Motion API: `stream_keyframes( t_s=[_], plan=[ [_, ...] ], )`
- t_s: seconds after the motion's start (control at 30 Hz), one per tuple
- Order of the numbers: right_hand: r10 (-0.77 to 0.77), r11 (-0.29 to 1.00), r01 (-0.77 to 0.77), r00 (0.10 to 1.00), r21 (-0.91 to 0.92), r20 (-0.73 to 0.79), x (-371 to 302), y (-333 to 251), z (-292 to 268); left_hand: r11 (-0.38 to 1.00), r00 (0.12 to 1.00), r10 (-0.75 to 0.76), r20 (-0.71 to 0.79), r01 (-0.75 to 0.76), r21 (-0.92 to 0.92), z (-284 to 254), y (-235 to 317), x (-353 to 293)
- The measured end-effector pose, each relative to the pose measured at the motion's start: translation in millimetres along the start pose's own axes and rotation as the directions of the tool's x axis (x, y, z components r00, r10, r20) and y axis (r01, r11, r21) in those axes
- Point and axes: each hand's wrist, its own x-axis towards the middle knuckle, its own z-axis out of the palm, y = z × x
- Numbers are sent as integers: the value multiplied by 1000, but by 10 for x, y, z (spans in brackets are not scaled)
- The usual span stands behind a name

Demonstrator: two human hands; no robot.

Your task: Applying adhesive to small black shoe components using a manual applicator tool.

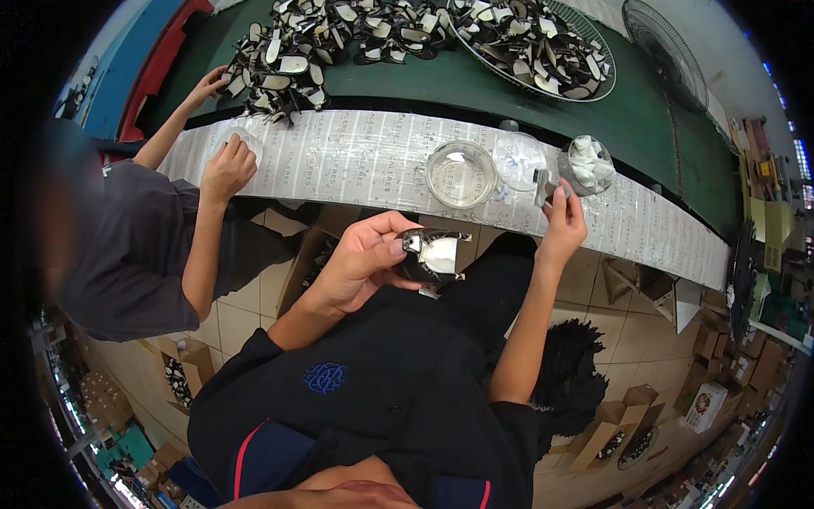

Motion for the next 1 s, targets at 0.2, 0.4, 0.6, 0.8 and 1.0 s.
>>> stream_keyframes(
  t_s=[0.2, 0.4, 0.6, 0.8, 1.0],
  plan=[
    [50, 937, -48, 999, 347, 3, 333, 516, 11, 1000, 997, -5, 78, 5, -4, 180, 115, -97],
    [23, 984, -11, 998, 180, -63, -218, -235, 195, 1000, 1000, -4, 31, 5, -3, 179, 66, -50],
    [-196, 980, 192, 975, 43, 104, -1021, -1177, 112, 998, 998, 55, -24, -54, 34, 180, -1, 36],
    [-461, 807, 532, 839, -256, 290, -1278, -1454, 60, 988, 993, 114, -37, -109, 113, 193, -56, 59],
    [-515, 725, 611, 787, -317, 339, -1464, -1568, 231, 984, 987, 140, -75, -130, 122, 188, -80, 71]
  ],
)
